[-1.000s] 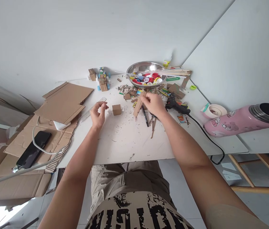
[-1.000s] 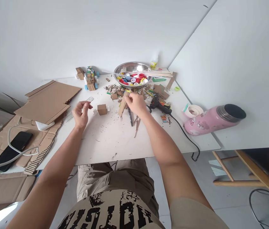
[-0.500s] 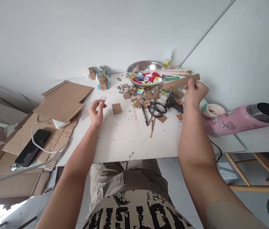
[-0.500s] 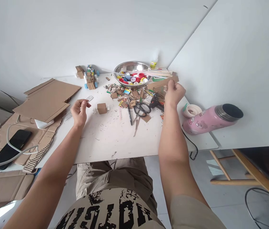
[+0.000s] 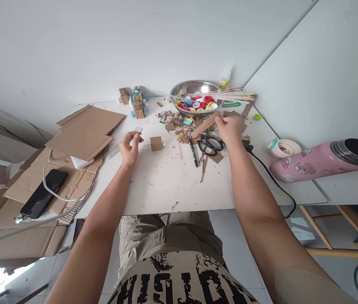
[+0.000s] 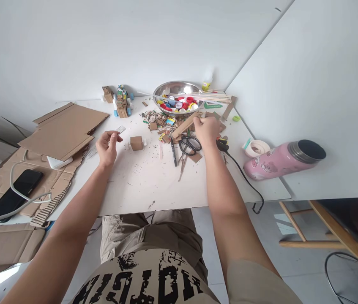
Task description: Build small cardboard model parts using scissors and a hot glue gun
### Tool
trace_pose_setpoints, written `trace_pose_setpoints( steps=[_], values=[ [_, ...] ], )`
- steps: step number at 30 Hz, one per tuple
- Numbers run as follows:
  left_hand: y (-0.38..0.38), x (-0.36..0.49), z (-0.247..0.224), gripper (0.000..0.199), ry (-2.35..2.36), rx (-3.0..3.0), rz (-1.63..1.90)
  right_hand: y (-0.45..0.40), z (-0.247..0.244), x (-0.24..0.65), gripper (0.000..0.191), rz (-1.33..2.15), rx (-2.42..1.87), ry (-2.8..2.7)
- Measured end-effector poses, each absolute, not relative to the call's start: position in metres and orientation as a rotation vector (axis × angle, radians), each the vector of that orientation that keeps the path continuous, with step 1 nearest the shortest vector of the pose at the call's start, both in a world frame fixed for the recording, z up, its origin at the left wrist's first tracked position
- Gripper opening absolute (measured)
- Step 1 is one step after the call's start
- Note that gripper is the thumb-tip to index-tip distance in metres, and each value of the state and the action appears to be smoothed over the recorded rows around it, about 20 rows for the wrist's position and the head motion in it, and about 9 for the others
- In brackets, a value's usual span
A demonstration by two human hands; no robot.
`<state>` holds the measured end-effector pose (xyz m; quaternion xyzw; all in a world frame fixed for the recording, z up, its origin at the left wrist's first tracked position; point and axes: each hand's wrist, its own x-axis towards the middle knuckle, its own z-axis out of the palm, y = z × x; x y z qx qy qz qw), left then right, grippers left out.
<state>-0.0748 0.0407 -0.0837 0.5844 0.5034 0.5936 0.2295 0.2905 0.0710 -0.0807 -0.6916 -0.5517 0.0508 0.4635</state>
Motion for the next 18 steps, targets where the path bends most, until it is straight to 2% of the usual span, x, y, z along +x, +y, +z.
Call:
trace_pose_setpoints(
  steps=[5,12,18],
  values=[
    [0.040,-0.074,-0.084,0.048,1.382,1.606,1.650,0.064,-0.070,0.280,0.040,-0.083,-1.845,-1.250],
    [0.040,-0.076,-0.087,0.039,1.424,1.553,1.579,0.049,-0.059,0.253,0.026,0.058,-1.689,-1.774],
    [0.048,-0.085,-0.087,0.010,1.601,1.610,1.424,0.038,-0.059,0.222,0.029,0.144,-1.500,-2.144]
  ],
)
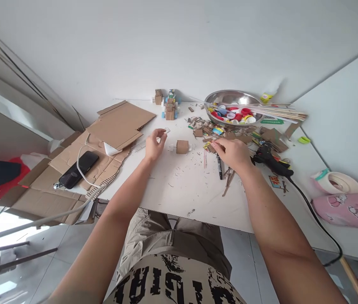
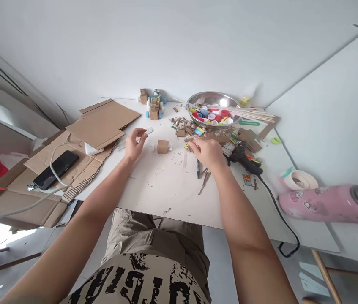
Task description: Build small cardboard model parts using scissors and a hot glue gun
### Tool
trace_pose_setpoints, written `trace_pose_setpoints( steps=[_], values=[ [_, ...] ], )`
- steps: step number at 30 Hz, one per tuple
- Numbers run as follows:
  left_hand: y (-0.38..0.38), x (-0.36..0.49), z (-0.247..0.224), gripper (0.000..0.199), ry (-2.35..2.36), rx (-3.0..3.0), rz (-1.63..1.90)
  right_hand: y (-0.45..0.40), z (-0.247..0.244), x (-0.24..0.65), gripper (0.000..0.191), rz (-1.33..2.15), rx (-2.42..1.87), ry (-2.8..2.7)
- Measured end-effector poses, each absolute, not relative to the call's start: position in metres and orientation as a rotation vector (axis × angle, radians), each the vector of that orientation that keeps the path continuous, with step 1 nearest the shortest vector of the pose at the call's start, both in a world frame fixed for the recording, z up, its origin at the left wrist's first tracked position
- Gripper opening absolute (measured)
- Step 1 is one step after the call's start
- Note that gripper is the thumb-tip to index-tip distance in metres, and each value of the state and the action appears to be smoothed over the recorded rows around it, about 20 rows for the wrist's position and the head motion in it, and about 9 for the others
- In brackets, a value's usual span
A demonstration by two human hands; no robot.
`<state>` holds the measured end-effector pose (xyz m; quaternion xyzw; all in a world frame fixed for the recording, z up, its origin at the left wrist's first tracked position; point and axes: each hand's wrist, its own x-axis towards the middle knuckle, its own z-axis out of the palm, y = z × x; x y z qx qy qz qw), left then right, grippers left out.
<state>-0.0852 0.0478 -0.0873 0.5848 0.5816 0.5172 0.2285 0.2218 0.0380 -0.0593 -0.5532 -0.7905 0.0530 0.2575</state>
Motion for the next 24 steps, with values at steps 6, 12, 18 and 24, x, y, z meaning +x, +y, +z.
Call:
trace_pose_setpoints(
  steps=[6,12,18,24],
  values=[
    [0.055,-0.127,-0.076,0.031,1.989,1.644,1.298,0.037,-0.052,0.227,0.032,0.152,-1.499,-2.143],
    [0.046,-0.181,-0.078,0.046,2.191,1.687,1.034,0.037,-0.053,0.226,0.034,0.129,-1.505,-2.157],
    [0.025,-0.176,-0.055,0.040,2.363,1.701,0.712,0.039,-0.057,0.227,0.039,0.052,-1.412,-2.219],
    [0.017,-0.171,0.010,0.059,2.633,1.718,0.426,0.040,-0.058,0.230,0.047,-0.002,-1.339,-2.246]
  ],
)
